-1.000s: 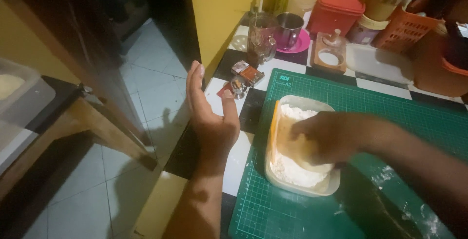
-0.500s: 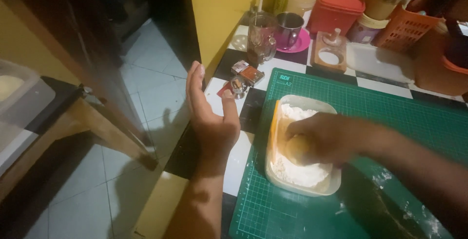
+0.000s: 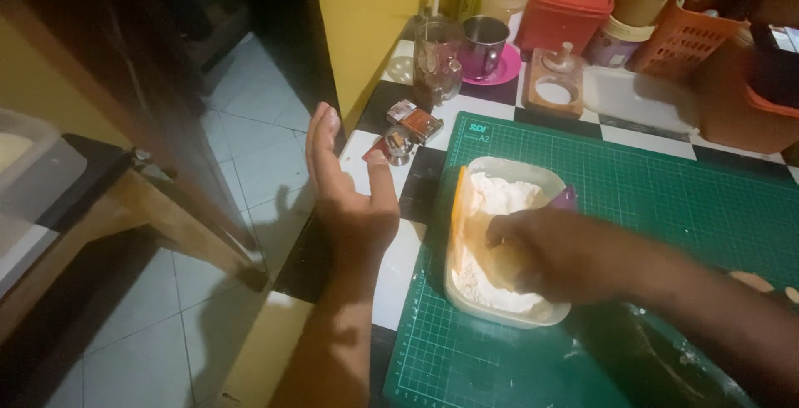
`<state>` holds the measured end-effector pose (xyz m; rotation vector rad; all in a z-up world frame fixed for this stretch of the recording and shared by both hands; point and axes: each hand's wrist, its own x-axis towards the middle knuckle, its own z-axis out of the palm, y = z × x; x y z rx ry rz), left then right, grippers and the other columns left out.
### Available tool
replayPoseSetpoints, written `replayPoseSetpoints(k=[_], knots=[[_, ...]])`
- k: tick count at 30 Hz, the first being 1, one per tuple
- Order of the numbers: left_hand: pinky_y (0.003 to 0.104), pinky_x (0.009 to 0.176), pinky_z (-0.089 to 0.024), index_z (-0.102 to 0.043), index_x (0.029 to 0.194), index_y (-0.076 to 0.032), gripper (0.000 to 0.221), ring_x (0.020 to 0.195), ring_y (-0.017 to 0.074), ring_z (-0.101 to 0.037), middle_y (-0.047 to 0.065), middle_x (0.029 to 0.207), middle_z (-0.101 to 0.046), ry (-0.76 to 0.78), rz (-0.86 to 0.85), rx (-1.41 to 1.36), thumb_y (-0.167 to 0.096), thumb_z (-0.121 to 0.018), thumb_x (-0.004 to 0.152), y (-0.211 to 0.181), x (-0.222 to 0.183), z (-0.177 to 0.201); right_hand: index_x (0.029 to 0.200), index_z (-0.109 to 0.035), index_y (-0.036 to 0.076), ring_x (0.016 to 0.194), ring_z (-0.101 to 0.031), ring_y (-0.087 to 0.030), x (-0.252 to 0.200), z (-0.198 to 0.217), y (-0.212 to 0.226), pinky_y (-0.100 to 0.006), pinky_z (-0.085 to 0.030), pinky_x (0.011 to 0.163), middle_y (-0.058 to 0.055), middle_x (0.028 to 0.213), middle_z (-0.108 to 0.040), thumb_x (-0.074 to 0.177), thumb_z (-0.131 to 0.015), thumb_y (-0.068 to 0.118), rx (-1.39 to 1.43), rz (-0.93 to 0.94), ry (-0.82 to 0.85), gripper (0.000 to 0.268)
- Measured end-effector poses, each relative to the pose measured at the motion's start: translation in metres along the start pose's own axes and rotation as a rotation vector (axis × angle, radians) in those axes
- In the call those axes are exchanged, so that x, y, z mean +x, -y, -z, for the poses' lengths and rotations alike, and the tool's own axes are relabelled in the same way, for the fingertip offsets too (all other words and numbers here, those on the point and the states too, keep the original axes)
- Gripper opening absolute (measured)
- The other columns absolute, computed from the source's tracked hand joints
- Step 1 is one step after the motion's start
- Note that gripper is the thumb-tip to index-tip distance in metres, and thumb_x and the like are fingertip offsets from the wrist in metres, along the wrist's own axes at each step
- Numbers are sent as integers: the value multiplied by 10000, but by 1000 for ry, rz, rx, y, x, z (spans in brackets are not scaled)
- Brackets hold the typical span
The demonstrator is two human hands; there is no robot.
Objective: The person is flouring dough balls and using a circular cutter to shape them into rings, likely for donuts.
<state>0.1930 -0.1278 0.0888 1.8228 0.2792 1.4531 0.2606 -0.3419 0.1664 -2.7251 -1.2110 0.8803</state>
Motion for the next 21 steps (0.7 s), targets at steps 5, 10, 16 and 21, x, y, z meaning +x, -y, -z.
replayPoseSetpoints(k=[5, 10, 16, 21], knots=[[593, 1202, -378, -406, 1502, -49, 571, 1455, 445, -467, 232, 1577, -402, 25, -6, 8, -39, -575, 957, -6, 0, 3, 1248, -690, 266, 1016, -794, -239, 0, 2, -4, -348, -662, 856, -46, 1087, -756, 865, -732, 246, -104, -33, 18, 386], [548, 1198, -392, -406, 1507, -39, 567, 1437, 445, -477, 238, 1550, -421, 15, 9, 0, -27, -579, 967, -13, 0, 2, 1196, -771, 164, 841, -815, -270, -8, 26, -21, -456, -665, 811, -126, 994, -805, 805, -782, 228, 208, 100, -58, 397], [402, 1224, -407, -441, 1485, -8, 531, 1408, 356, -543, 207, 1531, -506, 21, -7, 81, -53, -601, 980, -16, -2, 5, 1175, -788, 262, 978, -855, -132, -61, 56, -48, -312, -678, 871, 60, 1103, -902, 774, -823, 200, 330, -145, -36, 407], [403, 1207, -383, -436, 1506, 20, 600, 1315, 322, -558, 186, 1395, -565, -7, -34, 18, 8, -600, 929, -15, -8, -2, 1178, -802, 329, 976, -826, -104, -104, 29, -110, -315, -625, 888, 111, 1111, -890, 750, -824, 308, 242, -288, 12, 429]])
